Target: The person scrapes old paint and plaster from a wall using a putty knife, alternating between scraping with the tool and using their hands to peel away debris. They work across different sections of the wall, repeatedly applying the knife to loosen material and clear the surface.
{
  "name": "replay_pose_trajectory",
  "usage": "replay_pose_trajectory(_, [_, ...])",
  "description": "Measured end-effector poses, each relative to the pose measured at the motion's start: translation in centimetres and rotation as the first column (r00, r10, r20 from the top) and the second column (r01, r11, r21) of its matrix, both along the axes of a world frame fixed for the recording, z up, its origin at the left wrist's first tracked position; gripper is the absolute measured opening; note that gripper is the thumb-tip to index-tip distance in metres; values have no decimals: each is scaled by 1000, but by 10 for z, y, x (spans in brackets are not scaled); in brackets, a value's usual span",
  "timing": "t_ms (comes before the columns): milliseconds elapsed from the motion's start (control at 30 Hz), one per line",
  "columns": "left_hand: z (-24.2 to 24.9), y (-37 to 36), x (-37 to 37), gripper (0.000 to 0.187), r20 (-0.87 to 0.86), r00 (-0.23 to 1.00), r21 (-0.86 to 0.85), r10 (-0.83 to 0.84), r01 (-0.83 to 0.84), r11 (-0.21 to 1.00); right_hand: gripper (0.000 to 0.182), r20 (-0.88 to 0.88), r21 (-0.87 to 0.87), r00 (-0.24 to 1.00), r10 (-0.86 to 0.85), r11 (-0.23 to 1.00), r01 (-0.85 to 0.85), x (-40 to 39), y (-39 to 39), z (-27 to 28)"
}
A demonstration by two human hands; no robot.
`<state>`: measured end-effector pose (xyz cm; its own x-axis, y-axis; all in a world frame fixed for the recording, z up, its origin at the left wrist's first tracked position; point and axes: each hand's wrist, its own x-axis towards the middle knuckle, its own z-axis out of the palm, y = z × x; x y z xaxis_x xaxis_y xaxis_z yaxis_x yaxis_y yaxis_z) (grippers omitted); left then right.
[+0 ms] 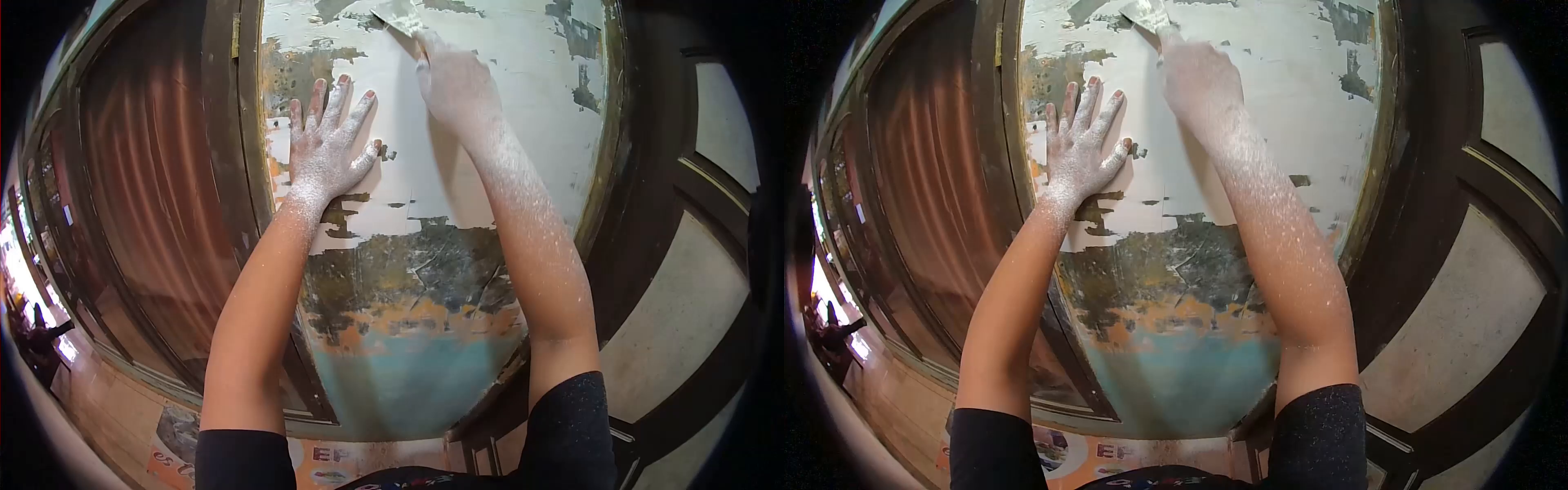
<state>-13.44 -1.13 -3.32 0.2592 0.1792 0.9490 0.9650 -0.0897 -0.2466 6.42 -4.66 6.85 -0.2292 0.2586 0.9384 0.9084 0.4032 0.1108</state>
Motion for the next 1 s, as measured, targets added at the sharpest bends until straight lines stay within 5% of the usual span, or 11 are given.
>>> replay_pose_trajectory(300, [0, -1, -2, 71, -4, 999, -17, -38, 38, 999, 34, 2, 58, 996, 86, 995, -86, -13, 3, 2])
replay_pose_trajectory(767, [1, -3, -4, 71, -21, 997, -16, -69, 68, 998, 35, -61, 109, 996, -70, 991, 76, -47, -10, 18])
replay_pose_trajectory(1000, [22, -3, -56, 69, -177, 979, -55, -99, 91, 994, 35, 113, 18, 994, -11, 1000, 9, -60, -13, -18])
